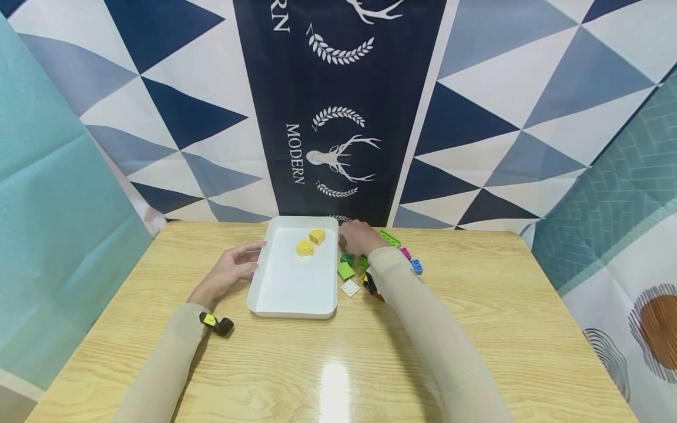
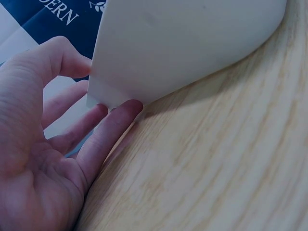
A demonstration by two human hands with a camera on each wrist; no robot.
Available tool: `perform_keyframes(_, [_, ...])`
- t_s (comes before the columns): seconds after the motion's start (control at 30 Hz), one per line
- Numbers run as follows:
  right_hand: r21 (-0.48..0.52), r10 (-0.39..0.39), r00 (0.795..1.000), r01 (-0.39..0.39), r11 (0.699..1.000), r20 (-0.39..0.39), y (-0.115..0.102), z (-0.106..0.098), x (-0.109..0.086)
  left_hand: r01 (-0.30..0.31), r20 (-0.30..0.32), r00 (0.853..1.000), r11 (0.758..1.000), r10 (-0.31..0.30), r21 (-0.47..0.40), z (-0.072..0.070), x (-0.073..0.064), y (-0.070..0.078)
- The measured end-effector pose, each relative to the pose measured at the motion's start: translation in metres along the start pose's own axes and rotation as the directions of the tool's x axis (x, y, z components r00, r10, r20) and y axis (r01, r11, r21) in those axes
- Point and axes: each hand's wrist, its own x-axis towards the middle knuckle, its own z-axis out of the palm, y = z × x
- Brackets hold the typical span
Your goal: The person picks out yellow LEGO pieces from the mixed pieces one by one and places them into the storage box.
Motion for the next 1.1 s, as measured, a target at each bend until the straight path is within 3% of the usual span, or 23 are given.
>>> perform_keyframes(0.5, [0.009,0.052,0.998,-0.052,0.999,-0.021,-0.008,-0.013,-0.015,-0.001,0.000,1.000,1.000,0.001,-0.004,0.000,-0.001,0.001])
perform_keyframes(0.87, [-0.063,0.033,0.999,-0.035,0.997,-0.033,-0.016,-0.030,-0.023,0.000,0.006,1.000,1.000,0.000,-0.004,0.000,-0.002,0.001])
perform_keyframes(1.1, [-0.033,0.019,1.000,-0.020,0.999,-0.022,-0.012,-0.040,-0.018,0.004,0.008,1.000,1.000,-0.004,-0.010,0.000,-0.002,0.002])
